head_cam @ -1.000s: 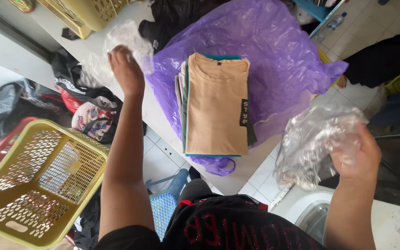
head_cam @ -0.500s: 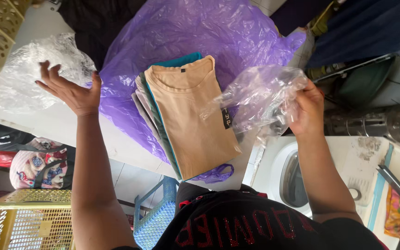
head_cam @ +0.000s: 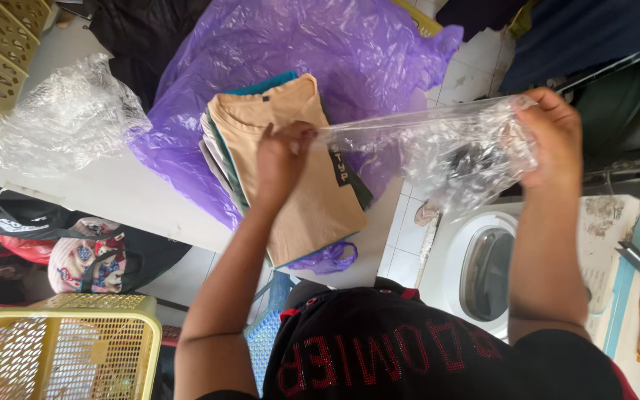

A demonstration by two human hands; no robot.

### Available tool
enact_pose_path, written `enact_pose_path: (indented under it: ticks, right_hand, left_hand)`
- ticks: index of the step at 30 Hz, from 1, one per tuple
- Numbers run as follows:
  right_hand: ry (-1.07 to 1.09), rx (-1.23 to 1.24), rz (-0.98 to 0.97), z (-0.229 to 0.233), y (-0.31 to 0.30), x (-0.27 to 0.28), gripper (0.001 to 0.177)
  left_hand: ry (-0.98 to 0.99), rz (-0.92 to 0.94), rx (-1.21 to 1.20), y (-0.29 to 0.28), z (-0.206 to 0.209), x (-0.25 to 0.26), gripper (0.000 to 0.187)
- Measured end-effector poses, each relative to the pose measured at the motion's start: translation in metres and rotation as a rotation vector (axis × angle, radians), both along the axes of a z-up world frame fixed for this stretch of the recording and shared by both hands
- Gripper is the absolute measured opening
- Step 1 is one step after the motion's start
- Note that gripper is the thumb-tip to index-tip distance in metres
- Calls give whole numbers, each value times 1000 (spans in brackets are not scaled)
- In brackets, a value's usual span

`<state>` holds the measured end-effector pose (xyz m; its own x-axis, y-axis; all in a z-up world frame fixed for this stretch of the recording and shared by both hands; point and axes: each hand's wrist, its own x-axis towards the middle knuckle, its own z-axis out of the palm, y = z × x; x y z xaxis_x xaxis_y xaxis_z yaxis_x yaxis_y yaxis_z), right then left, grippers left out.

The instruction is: The person gathers bubble wrap from a storage area and places it into a purple plastic bag. They then fold a black tote bag and place it inside the purple bag. Finally, they pick up a stack of folded clothes and place them into the purple bag.

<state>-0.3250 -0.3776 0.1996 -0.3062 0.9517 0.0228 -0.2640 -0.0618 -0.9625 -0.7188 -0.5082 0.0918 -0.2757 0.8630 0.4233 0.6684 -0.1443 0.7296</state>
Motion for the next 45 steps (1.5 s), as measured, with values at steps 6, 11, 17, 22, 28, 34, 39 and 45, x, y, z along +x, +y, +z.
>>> enact_pose_path:
  ticks: [6,11,17,22,28,34,39,45]
  right_hand:
    - [-357,184,87,-17,23,102,9]
    - [-359,4,103,-46,29,189,18]
    - [248,-189,173,-141,10,226,13]
    - [120,-213,249,-155,29,228,12]
    - [-93,-121,364,-121,44,193,10]
    - [-38,-17,339,-119,39,160,5]
    - [58,-4,402,-116,41,131,7]
    - [7,-191,558,-116,-18,46,16]
  left_hand:
    - [-832,-349,-173,-8,41,-16,7]
    - [-1061,-613,-202,-37,64,34,12]
    - [-1340,-429,-36,-78,56,94,29]
    - [-1265,-148,36,-127,37,94,27]
    - [-1289,74,166,-183,34,74,24]
    - [-1256,90,290,-219,30,80,21]
    - [-1154,349,310,-225,33,74,19]
    - [77,791,408,-208,28,136,59]
